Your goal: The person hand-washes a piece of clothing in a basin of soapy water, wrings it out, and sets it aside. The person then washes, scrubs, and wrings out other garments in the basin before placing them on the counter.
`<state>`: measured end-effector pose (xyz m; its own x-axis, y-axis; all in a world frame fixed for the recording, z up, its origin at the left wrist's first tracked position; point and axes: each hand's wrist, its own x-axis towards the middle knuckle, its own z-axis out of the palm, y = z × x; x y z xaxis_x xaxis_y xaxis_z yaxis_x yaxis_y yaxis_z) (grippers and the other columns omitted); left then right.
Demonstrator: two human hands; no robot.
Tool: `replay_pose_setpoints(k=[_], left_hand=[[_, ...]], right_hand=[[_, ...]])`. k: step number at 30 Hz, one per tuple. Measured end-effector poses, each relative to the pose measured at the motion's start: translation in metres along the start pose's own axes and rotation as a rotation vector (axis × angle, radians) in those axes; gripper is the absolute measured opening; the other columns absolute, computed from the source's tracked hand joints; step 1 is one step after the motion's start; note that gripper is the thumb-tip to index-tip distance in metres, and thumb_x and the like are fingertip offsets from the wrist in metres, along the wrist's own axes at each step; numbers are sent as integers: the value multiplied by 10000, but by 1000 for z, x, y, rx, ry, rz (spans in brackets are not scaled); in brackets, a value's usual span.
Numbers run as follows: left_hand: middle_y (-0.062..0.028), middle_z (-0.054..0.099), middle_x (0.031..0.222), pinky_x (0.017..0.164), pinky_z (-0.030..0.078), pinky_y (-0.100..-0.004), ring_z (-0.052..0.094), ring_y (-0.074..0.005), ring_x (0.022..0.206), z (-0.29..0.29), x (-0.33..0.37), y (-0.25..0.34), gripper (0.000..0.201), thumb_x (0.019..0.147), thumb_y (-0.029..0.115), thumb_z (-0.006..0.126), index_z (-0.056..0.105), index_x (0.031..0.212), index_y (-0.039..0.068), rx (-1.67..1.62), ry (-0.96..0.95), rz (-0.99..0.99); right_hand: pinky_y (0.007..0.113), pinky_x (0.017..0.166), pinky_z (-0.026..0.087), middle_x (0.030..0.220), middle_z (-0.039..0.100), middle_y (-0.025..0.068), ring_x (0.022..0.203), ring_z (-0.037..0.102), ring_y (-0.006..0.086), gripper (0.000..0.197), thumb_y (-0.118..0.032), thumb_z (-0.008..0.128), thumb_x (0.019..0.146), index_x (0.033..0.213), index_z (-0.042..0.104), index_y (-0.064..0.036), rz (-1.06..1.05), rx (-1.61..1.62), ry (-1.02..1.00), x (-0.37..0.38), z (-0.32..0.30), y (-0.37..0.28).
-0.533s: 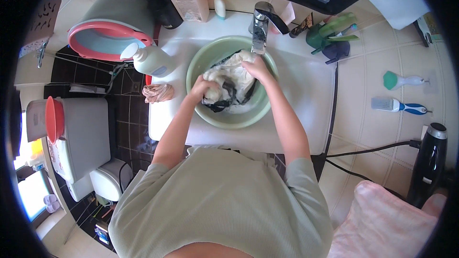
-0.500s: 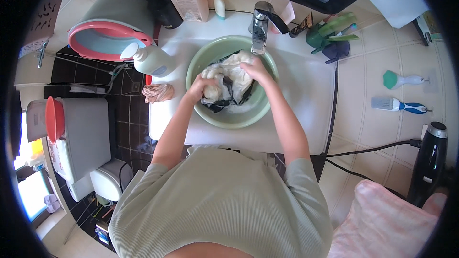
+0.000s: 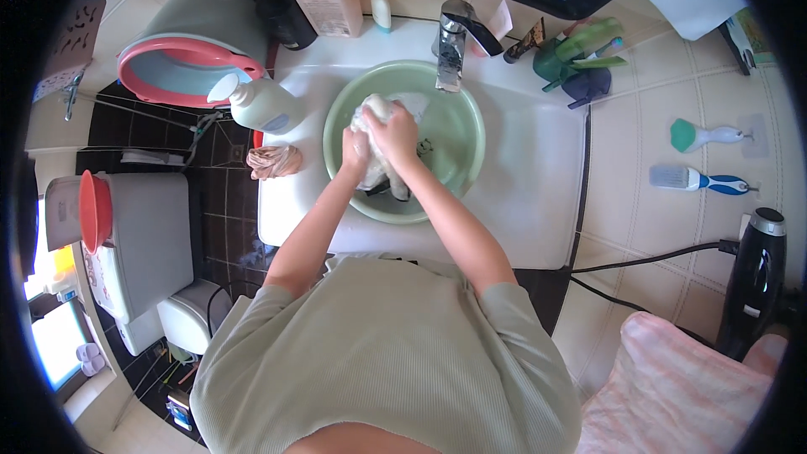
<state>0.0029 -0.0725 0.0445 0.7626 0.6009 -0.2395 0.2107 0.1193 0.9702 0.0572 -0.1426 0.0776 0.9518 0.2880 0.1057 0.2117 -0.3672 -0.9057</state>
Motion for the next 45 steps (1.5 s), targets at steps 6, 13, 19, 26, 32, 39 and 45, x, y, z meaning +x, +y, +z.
replay_pose_setpoints(k=[6, 13, 19, 26, 32, 39, 45], left_hand=[[-163, 579, 961, 715, 473, -343, 581, -229, 848, -12, 27, -103, 397, 851, 299, 442, 492, 1081, -21, -510, -60, -287], [-109, 559, 997, 748, 472, -338, 563, -209, 879, 3, -8, 1, 407, 880, 349, 382, 468, 1133, 42, -664, -114, -639], [-103, 545, 1025, 745, 463, -340, 545, -201, 903, -20, -1, 12, 445, 846, 381, 449, 485, 1127, 37, -371, -268, -426], [-126, 557, 1002, 679, 471, -330, 577, -223, 799, -61, 31, -14, 446, 731, 281, 637, 487, 1077, 42, 327, -194, -47], [-95, 388, 1230, 888, 380, -405, 427, -278, 1094, -33, 4, 1, 611, 664, 224, 645, 390, 1204, 98, 1405, -155, 418], [-169, 224, 1370, 1059, 35, -452, 131, -336, 1290, -8, 5, -32, 770, 738, 297, 518, 169, 1329, -54, 1852, -361, 237], [-143, 182, 1392, 1019, 74, -513, 114, -318, 1292, -4, 6, -79, 652, 814, 340, 418, 232, 1330, -13, 1978, -431, 112]], right_hand=[[402, 617, 468, 819, 586, 148, 686, 572, 349, 295, -268, 666, 644, 797, 610, -22, -190, -139, -135, -20, 1, -24], [382, 592, 455, 741, 591, 158, 662, 569, 340, 230, -212, 644, 670, 773, 613, -9, -169, -98, -78, -20, -7, 13], [386, 604, 465, 697, 604, 204, 667, 601, 342, 391, -375, 639, 695, 750, 617, 11, 14, -200, -2, 2, 6, 28], [409, 743, 460, 889, 597, 234, 841, 587, 344, 647, -576, 559, 694, 982, 580, 3, 115, -436, -186, 42, -21, 62], [520, 951, 255, 1305, 303, 117, 1226, 242, 352, 630, -235, 678, 630, 1197, 426, -123, -273, -788, -109, 28, -14, 75], [631, 916, 247, 1347, 255, 100, 1247, 172, 414, 663, -223, 705, 566, 1183, 463, -210, -234, -1055, -600, 0, 1, 57], [479, 826, 443, 1294, 286, 104, 1191, 241, 413, 732, -224, 766, 490, 1161, 477, -178, -407, -1137, -819, 4, 21, 58]])
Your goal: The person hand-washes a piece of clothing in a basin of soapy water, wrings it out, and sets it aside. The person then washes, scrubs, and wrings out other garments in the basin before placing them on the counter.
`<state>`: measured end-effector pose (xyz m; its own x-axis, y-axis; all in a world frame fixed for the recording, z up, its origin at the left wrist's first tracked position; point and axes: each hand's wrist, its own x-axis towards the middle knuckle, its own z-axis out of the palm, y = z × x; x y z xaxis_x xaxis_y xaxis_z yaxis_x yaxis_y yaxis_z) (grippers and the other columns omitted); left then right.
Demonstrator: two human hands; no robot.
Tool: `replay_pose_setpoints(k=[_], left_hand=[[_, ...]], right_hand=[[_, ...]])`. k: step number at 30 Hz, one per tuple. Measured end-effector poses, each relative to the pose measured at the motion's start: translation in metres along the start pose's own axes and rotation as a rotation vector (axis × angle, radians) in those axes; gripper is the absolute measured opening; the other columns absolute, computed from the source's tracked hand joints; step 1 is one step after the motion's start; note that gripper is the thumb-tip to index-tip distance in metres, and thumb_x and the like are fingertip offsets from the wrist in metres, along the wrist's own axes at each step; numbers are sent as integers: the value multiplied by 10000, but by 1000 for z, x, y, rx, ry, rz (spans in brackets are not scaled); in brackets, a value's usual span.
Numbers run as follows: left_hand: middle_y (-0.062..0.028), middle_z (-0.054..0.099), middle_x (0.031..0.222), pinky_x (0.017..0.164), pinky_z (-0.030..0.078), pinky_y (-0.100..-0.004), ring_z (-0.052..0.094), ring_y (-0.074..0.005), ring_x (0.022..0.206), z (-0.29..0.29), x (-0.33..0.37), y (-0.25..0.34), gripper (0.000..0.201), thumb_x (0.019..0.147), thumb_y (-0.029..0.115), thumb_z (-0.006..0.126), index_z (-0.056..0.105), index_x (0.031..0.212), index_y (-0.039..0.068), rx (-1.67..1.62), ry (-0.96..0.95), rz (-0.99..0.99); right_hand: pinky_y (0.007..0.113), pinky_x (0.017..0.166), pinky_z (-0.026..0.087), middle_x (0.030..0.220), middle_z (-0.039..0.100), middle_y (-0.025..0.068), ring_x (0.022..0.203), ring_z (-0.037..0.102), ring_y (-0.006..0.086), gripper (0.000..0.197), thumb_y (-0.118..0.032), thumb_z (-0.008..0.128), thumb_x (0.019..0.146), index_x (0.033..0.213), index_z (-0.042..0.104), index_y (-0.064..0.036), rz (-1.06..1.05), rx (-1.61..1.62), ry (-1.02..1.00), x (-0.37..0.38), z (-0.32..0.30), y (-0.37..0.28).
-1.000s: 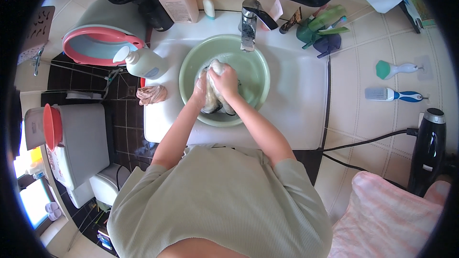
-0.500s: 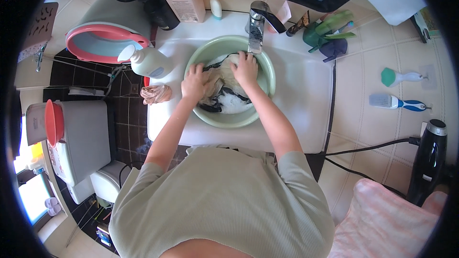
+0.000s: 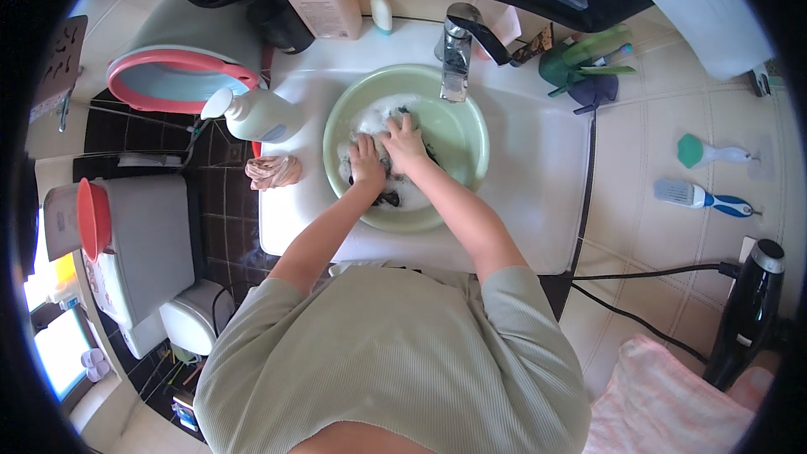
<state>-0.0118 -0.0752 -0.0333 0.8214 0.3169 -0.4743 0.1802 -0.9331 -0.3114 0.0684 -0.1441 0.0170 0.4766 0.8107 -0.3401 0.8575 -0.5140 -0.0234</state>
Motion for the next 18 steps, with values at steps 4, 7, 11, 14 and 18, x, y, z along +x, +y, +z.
replay_pose_setpoints(k=[4, 7, 11, 14, 18], left_hand=[[-107, 361, 1205, 884, 376, -343, 290, -263, 1175, -1, 9, 5, 506, 780, 239, 510, 421, 1222, 11, -292, 43, -62], [-104, 415, 1105, 770, 446, -259, 415, -213, 1049, 2, 10, 5, 407, 730, 174, 571, 511, 1096, 6, -146, 97, -64], [-88, 491, 1021, 665, 486, -258, 564, -203, 873, 17, 23, 8, 275, 735, 145, 558, 544, 981, 23, -133, 74, -121], [-74, 519, 971, 619, 500, -275, 602, -210, 790, 22, 25, 5, 250, 746, 141, 544, 525, 969, 32, -160, 77, -128], [-73, 496, 972, 685, 495, -302, 562, -226, 877, -1, 8, -5, 317, 770, 178, 519, 483, 1058, 50, -312, 138, -24]], right_hand=[[389, 757, 485, 1174, 399, 105, 1081, 383, 403, 501, -126, 687, 575, 1049, 526, -147, 45, 151, 175, 16, 30, 2], [372, 720, 492, 1069, 480, 108, 989, 482, 365, 360, -70, 626, 622, 971, 567, -135, 67, 95, 240, 27, 39, 4], [356, 709, 490, 964, 542, 111, 879, 574, 281, 228, -48, 592, 646, 858, 621, -128, 91, 111, 93, 33, 36, 5], [350, 694, 491, 948, 544, 104, 844, 590, 260, 233, -34, 608, 621, 832, 627, -132, 106, 125, 50, 34, 29, 4], [366, 726, 480, 984, 523, 95, 899, 560, 283, 289, -38, 635, 592, 857, 607, -150, 95, 269, 102, 18, 18, 18]])
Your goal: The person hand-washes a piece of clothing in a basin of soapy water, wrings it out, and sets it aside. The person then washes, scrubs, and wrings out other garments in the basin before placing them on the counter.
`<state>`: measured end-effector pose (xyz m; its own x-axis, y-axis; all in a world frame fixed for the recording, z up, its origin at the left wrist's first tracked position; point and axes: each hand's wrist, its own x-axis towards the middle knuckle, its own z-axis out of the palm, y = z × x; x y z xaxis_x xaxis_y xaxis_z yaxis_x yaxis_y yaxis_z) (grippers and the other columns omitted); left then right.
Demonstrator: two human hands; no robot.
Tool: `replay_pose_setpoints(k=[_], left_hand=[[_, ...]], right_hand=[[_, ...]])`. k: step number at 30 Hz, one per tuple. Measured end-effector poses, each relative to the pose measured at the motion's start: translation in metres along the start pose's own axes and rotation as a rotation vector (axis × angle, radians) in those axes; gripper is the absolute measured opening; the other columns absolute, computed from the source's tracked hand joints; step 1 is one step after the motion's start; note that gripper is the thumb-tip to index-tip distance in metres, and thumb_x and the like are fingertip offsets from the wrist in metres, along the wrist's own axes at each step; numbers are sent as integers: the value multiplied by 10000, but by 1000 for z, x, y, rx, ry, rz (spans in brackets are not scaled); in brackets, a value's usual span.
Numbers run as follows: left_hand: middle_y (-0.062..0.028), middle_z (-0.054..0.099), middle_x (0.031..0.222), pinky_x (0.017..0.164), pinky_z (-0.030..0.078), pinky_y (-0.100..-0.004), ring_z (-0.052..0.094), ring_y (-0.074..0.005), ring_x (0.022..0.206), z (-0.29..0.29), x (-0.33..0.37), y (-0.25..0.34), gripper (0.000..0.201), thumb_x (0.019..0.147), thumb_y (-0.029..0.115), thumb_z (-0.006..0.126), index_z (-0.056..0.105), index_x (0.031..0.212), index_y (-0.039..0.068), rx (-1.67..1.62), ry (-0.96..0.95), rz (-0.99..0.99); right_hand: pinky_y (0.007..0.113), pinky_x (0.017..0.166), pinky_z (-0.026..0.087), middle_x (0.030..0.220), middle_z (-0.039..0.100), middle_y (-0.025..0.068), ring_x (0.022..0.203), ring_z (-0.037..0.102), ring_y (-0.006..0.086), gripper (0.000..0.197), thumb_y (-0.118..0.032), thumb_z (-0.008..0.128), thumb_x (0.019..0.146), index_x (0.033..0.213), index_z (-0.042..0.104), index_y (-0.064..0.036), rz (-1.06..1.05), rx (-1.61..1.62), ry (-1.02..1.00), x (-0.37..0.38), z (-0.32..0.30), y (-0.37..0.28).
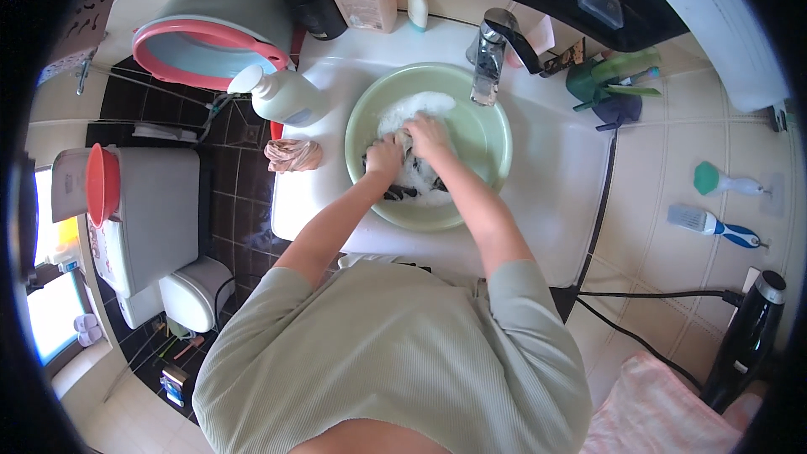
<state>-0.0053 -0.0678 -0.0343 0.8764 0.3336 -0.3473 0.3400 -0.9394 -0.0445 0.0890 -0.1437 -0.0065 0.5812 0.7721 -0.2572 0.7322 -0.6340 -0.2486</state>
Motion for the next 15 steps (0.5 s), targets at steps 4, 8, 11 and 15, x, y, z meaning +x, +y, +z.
replay_pose_setpoints(k=[4, 8, 11, 15], left_hand=[[-94, 457, 1090, 765, 460, -317, 484, -238, 1026, -22, -9, -9, 531, 765, 225, 536, 340, 1224, 43, -118, -2, 23], [-115, 395, 1186, 911, 329, -332, 355, -242, 1143, -27, -11, -10, 856, 659, 352, 653, 220, 1312, 9, 81, 248, 43], [-153, 443, 1165, 866, 372, -331, 424, -251, 1119, -18, -5, -14, 726, 689, 282, 631, 280, 1252, -12, 16, 161, 43], [-164, 531, 1029, 829, 415, -354, 528, -305, 991, -17, -7, -19, 572, 714, 238, 606, 340, 1155, -12, -185, -37, 47]], right_hand=[[383, 821, 431, 1099, 437, 81, 1047, 438, 317, 468, -123, 682, 565, 1002, 540, -208, 29, 65, 109, -4, -18, 20], [393, 869, 397, 1145, 445, 131, 1070, 423, 316, 611, -323, 694, 567, 1121, 475, -185, 269, 331, 373, -7, -28, 21], [372, 811, 444, 1067, 526, 144, 988, 525, 294, 635, -370, 688, 588, 1107, 503, -56, 529, 241, 103, -11, -29, 17], [358, 717, 478, 877, 621, 171, 817, 607, 287, 484, -373, 703, 554, 870, 622, -16, 388, 183, -151, -16, -40, 8]])
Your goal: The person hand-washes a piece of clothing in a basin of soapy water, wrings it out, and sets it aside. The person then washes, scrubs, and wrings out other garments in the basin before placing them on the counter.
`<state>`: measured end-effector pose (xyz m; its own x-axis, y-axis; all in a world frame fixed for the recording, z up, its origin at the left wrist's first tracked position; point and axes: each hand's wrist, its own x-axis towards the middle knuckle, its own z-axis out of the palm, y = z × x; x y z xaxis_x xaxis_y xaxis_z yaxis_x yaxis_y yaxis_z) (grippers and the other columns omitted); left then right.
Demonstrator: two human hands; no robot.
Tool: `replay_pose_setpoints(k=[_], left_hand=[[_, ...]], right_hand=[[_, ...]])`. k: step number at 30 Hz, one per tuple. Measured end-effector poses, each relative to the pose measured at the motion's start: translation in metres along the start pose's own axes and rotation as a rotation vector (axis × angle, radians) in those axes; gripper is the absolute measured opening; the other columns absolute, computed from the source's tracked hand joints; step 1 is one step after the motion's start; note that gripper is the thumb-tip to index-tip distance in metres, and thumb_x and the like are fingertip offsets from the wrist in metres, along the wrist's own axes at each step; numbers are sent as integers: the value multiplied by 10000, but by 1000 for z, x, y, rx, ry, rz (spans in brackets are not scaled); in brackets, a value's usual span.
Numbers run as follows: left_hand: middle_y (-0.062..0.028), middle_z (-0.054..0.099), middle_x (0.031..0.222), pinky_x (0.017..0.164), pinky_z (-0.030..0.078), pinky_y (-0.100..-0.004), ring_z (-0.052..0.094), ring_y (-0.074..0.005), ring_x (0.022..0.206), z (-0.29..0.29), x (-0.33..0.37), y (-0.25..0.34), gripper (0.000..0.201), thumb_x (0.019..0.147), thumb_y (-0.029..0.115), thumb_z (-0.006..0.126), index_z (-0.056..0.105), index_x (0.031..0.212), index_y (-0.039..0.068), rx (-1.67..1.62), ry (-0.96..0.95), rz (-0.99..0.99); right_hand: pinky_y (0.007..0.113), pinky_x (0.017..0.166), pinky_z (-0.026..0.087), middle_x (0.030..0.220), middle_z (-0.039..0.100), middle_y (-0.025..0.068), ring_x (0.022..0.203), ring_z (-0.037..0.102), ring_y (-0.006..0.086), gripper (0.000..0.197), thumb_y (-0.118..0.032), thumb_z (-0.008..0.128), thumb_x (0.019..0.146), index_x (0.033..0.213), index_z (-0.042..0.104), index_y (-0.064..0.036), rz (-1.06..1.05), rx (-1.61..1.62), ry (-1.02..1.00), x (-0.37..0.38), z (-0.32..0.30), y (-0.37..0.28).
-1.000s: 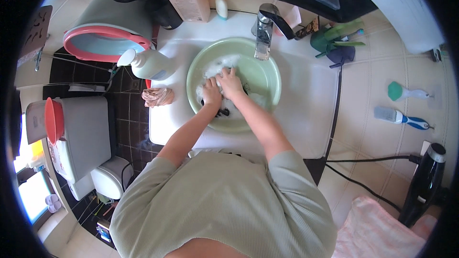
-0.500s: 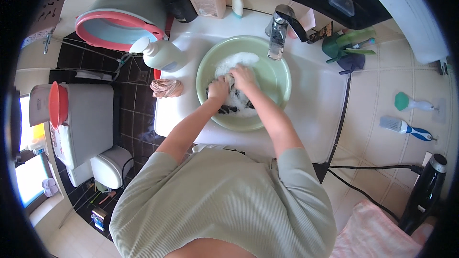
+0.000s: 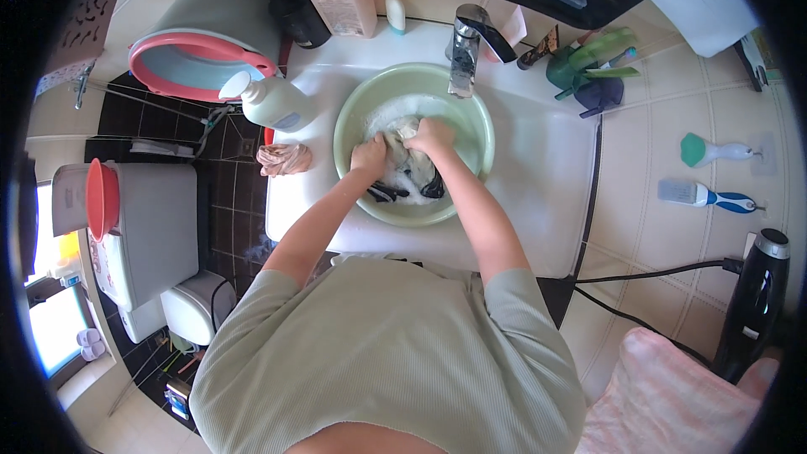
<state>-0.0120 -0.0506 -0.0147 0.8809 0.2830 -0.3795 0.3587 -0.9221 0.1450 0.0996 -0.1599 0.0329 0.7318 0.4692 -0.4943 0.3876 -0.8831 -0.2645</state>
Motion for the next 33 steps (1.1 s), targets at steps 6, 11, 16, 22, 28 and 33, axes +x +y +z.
replay_pose_setpoints(k=[6, 11, 16, 22, 28, 33], left_hand=[[-178, 576, 911, 764, 460, -386, 593, -315, 830, -21, -9, -4, 598, 702, 205, 611, 289, 1146, -32, -496, 37, -140], [-170, 576, 819, 682, 468, -352, 589, -265, 758, -49, -17, -19, 467, 676, 166, 636, 448, 1047, -46, -1593, -216, -288], [-75, 603, 915, 774, 427, -298, 559, -191, 851, -82, -33, -4, 293, 728, 236, 620, 572, 948, 49, -2168, -690, -465], [-100, 592, 818, 711, 462, -340, 563, -221, 754, -31, -37, 1, 216, 651, 101, 561, 565, 854, 28, -2127, -365, -363], [-114, 591, 851, 785, 453, -379, 557, -269, 792, -65, -64, 15, 273, 589, 74, 492, 551, 847, 9, -2307, -195, -239], [-145, 580, 959, 830, 450, -383, 557, -278, 891, -67, -65, 26, 364, 592, 39, 464, 542, 940, -33, -2437, -150, -109]], right_hand=[[334, 732, 467, 887, 609, 208, 840, 597, 303, 519, -248, 725, 509, 926, 582, 26, -122, 563, 226, 19, -7, 38], [356, 751, 438, 931, 548, 163, 887, 541, 319, 493, -173, 712, 562, 973, 485, -21, -389, 638, 519, -23, -27, 19], [386, 694, 418, 900, 454, 118, 817, 503, 312, 288, -80, 629, 653, 888, 460, -74, -703, 425, 536, -84, -8, -3], [353, 700, 446, 869, 521, 83, 783, 553, 260, 216, -63, 599, 680, 891, 573, -103, -813, 471, 275, -120, 16, 0], [249, 752, 427, 1029, 514, 49, 908, 515, 135, 399, -195, 626, 784, 1116, 460, -52, -236, 1273, 285, -110, 29, 17], [298, 925, 338, 1220, 397, 113, 1121, 395, 184, 761, -328, 684, 721, 1289, 278, -22, -231, 1603, -52, -99, 41, 14]])
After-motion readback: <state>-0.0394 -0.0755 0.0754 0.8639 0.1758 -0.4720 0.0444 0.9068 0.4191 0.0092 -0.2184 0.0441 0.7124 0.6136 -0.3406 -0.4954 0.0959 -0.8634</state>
